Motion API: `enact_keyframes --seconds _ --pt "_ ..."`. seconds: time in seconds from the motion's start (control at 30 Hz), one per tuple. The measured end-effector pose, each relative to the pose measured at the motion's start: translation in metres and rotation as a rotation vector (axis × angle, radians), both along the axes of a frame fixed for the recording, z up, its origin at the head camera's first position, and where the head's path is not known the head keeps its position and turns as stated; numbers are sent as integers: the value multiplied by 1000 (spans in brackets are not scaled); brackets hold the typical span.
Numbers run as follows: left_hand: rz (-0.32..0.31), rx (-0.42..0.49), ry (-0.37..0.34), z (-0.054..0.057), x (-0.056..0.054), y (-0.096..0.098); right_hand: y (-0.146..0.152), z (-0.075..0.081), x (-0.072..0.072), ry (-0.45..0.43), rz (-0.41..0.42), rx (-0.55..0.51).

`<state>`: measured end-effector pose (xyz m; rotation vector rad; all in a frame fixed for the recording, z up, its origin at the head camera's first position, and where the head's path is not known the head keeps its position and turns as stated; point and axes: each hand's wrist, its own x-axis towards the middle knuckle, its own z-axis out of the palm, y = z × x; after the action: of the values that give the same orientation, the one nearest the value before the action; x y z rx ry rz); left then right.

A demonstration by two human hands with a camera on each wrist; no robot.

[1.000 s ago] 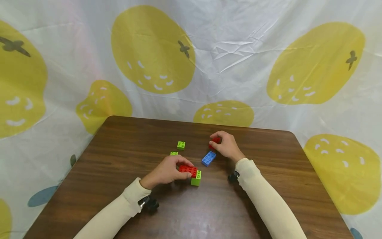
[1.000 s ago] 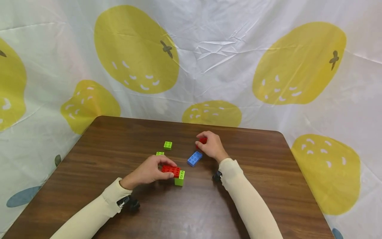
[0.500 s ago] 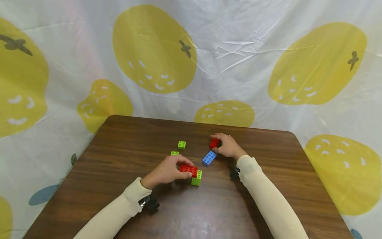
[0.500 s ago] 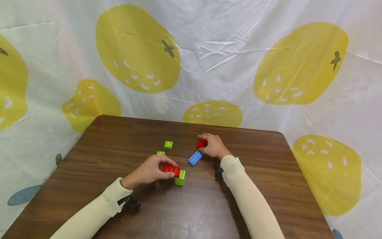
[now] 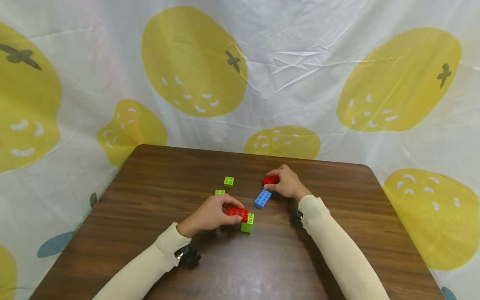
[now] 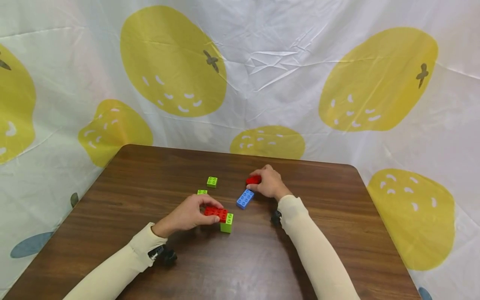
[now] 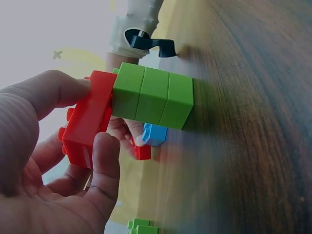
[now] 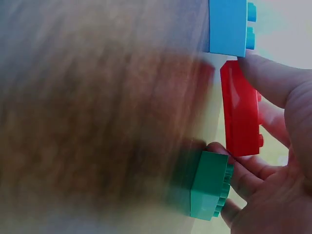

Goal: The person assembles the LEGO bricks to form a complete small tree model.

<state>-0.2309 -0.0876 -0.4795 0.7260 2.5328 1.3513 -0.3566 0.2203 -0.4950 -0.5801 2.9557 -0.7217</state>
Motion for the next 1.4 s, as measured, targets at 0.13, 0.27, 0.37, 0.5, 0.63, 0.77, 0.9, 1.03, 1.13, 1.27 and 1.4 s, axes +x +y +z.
enact_keyframes --seconds 0.13,0.27,0.37,0.5,0.63,0.77,0.9,1.03,1.13,1.27,1.4 --pt "1 -3 1 -1 0 -1 0 1 0 43 -14 -15" --pt "-2 -1 1 -1 1 -2 0 3 1 72 -32 -18" --pt "-2 1 0 0 1 -2 -1 5 3 79 -42 -43" --pt "4 -3 -1 0 1 -2 -4 11 12 90 -27 -92" --pt "3 -4 1 0 1 -2 -7 15 23 119 28 -136" --pt "-1 0 2 1 1 -1 -10 17 30 152 80 -182" --pt "-2 2 0 1 1 -1 -13 20 38 147 70 -232" --pt "-5 0 2 1 1 -1 -17 25 47 133 42 -268" --pt "-6 0 6 0 1 -1 -20 30 55 132 56 -276" --pt "-12 5 11 0 1 -1 -22 34 66 128 88 -279" --pt "-18 10 8 1 0 -1 -22 35 76 108 107 -305"
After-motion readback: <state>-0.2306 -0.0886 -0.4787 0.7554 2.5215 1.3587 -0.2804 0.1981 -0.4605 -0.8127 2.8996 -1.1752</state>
